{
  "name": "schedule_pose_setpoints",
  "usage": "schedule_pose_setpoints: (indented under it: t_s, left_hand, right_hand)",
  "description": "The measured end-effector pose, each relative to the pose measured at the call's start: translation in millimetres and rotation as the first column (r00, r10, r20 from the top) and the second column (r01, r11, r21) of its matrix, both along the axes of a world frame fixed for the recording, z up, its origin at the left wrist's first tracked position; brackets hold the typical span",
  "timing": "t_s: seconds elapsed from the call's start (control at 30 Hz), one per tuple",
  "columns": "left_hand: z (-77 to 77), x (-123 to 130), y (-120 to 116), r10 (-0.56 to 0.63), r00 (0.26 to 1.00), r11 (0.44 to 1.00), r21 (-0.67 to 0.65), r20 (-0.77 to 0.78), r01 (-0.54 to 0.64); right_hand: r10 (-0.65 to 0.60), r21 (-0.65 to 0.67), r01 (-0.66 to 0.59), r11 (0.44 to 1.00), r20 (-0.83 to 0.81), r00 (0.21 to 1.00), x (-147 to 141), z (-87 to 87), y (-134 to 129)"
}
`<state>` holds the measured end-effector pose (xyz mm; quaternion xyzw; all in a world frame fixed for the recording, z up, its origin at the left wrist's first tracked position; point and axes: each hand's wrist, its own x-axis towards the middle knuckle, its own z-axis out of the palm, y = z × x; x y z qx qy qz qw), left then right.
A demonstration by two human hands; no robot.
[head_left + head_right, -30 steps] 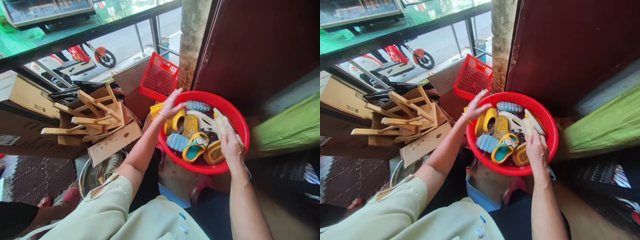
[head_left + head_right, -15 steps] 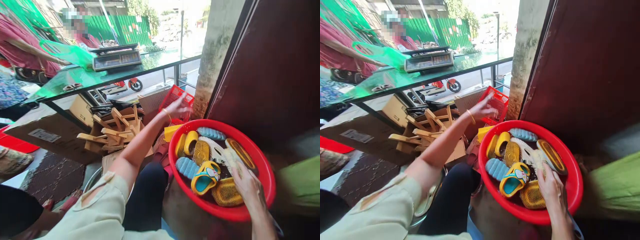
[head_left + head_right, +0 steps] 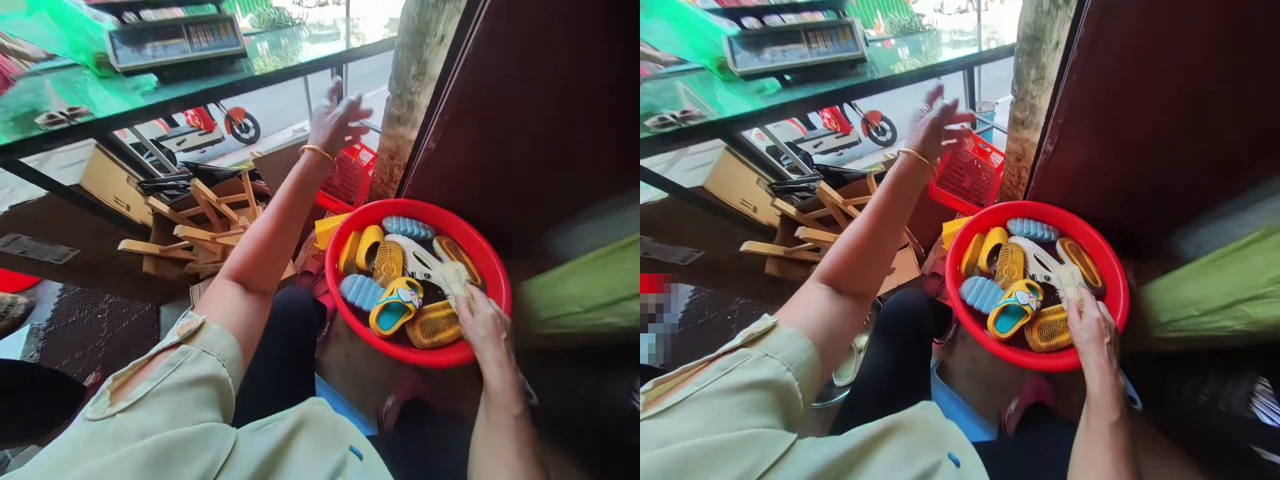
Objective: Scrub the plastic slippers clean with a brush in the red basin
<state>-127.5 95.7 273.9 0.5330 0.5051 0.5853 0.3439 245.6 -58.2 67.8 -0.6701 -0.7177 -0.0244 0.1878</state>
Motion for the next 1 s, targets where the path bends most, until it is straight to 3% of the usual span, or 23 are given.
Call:
schedule_pose_setpoints:
  t_s: [0.07, 0.1, 0.13, 0.17, 0.2, 0.23, 0.27, 0.3, 0.4, 0.47, 0.57, 0.67, 0.77, 0.83, 0.93, 1.0]
  left_hand:
    - [-28.6, 15, -14, -0.070, 0.980, 0.993, 0.078, -0.184, 0.085]
    - [-51.7, 27, -28, -0.269, 0.896, 0.962, -0.050, -0.353, 0.269]
    - [-79.7, 41, -46, -0.508, 0.703, 0.861, -0.270, -0.498, 0.431]
    - [-110.7, 56, -65, -0.669, 0.474, 0.743, -0.495, -0.572, 0.452]
    - [-142.4, 70, -84, -0.781, 0.235, 0.621, -0.676, -0.579, 0.398]
    - [-172.6, 82, -101, -0.800, 0.078, 0.590, -0.756, -0.595, 0.282]
    - [-199.5, 92, -114, -0.775, 0.004, 0.617, -0.756, -0.632, 0.218]
    - [-221.9, 99, -122, -0.752, -0.015, 0.645, -0.740, -0.659, 0.191]
    - [-262.4, 106, -124, -0.715, -0.037, 0.681, -0.707, -0.698, 0.190]
    - [-272.4, 104, -116, -0.705, -0.041, 0.686, -0.696, -0.708, 0.214]
    - [-272.2, 100, -105, -0.718, -0.035, 0.672, -0.705, -0.696, 0.229]
    - [-257.8, 95, -102, -0.705, -0.051, 0.677, -0.694, -0.707, 0.244]
    - [-235.6, 91, -100, -0.644, -0.041, 0.733, -0.632, -0.764, 0.254]
    - [-222.8, 89, -97, -0.587, -0.036, 0.780, -0.577, -0.809, 0.240]
    - [-212.3, 89, -89, -0.512, -0.026, 0.839, -0.507, -0.858, 0.199]
    - [-209.0, 87, -84, -0.474, -0.005, 0.864, -0.466, -0.880, 0.188]
  right_hand:
    - [-0.037, -0.103, 0.043, 0.994, 0.057, 0.998, 0, 13.2, -7]
    - [-0.068, -0.158, 0.083, 0.984, 0.099, 0.993, 3, 19.8, -10]
    - [-0.098, -0.209, 0.127, 0.970, 0.142, 0.985, 6, 25.5, -13]
    - [-0.118, -0.255, 0.163, 0.953, 0.182, 0.976, 11, 29.8, -16]
    - [-0.122, -0.304, 0.185, 0.935, 0.214, 0.969, 17, 32.2, -19]
    - [-0.116, -0.359, 0.198, 0.912, 0.238, 0.964, 22, 32.2, -21]
    - [-0.100, -0.417, 0.203, 0.886, 0.256, 0.961, 26, 29.9, -22]
    - [-0.078, -0.467, 0.201, 0.861, 0.270, 0.960, 29, 25.4, -23]
    - [-0.031, -0.483, 0.184, 0.856, 0.308, 0.951, 25, 4.1, -20]
    - [-0.008, -0.411, 0.153, 0.899, 0.332, 0.943, 16, -9.5, -15]
    - [-0.016, -0.370, 0.150, 0.917, 0.340, 0.940, 5, -16.8, -8]
    - [-0.049, -0.367, 0.173, 0.914, 0.322, 0.945, 5, -5.9, -11]
    - [-0.076, -0.296, 0.155, 0.943, 0.260, 0.963, 2, 13.4, -23]
    - [-0.081, -0.180, 0.108, 0.978, 0.154, 0.985, -11, 22.6, -29]
    - [0.048, -0.038, -0.050, 0.998, -0.038, 0.998, -40, 22.8, -31]
    - [0.125, -0.052, -0.129, 0.990, -0.077, 0.989, -55, 15.6, -28]
